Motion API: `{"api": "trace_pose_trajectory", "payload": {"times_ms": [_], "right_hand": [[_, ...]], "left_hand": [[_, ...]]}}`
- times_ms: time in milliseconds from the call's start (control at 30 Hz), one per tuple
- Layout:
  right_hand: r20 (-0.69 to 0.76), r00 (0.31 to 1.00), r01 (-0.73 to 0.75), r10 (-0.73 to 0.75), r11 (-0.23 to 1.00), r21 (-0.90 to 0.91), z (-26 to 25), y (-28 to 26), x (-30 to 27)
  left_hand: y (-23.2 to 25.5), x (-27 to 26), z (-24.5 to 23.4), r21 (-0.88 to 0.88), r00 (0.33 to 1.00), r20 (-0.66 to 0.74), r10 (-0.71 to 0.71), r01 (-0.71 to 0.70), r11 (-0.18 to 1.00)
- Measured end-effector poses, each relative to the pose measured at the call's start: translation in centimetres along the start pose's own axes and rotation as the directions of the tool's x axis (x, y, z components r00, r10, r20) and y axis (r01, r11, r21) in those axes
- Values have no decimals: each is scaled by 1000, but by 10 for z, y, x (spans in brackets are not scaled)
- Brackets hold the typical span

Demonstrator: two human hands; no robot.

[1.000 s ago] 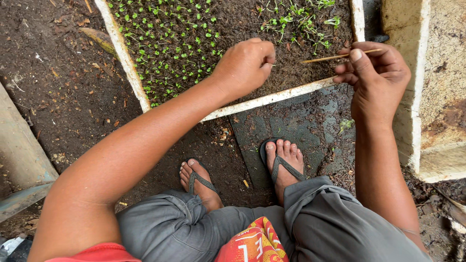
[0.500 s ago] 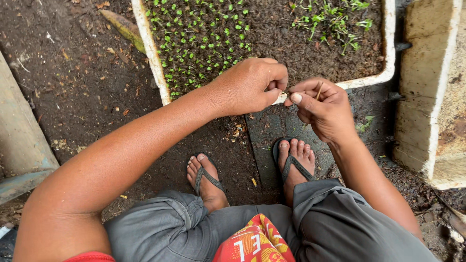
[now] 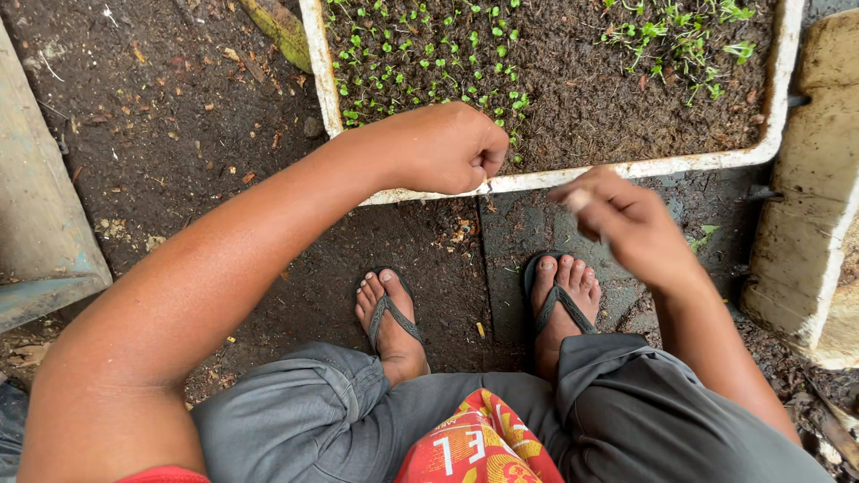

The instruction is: The person uses a small wooden stick to lift seedlings and transplant them into soil in a white styrofoam tray, handling the delicate plants one at a time and pressing the soil around them.

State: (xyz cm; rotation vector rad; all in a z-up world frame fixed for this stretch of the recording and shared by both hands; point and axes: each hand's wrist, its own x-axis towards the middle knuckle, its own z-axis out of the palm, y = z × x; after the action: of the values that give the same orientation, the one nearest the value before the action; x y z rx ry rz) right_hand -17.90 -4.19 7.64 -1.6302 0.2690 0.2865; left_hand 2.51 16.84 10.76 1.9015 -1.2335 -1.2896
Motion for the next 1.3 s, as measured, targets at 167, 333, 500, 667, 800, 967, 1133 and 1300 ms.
{"api": "trace_pose_trajectory", "payload": {"times_ms": [167,333,500,667,800,967,1133,1300], "right_hand": [[-205,973,133,-105,982,131,-10,-3,20],[-358,933,150,-26,935,322,5,-8,33],[-316,949,108,-4,944,312,15,5,37],[-294,954,132,-57,961,244,14,11,40],[-274,956,156,-100,969,191,20,18,45],[-276,953,179,-128,969,171,20,16,43],[-288,955,140,-71,964,228,16,3,41],[-255,963,144,-83,962,232,18,8,46]], "left_hand": [[-15,24,15,109,1000,-7,21,-20,994],[-22,45,25,150,1000,2,2,-2,989],[-25,51,25,255,1000,-5,5,-4,967],[-34,56,26,285,1000,-5,27,-24,958],[-32,56,24,284,999,-3,34,-31,958],[-34,54,24,301,999,-7,44,-40,953],[-36,55,26,326,998,-19,60,-51,944],[-36,56,29,322,998,-8,64,-58,945]]}}
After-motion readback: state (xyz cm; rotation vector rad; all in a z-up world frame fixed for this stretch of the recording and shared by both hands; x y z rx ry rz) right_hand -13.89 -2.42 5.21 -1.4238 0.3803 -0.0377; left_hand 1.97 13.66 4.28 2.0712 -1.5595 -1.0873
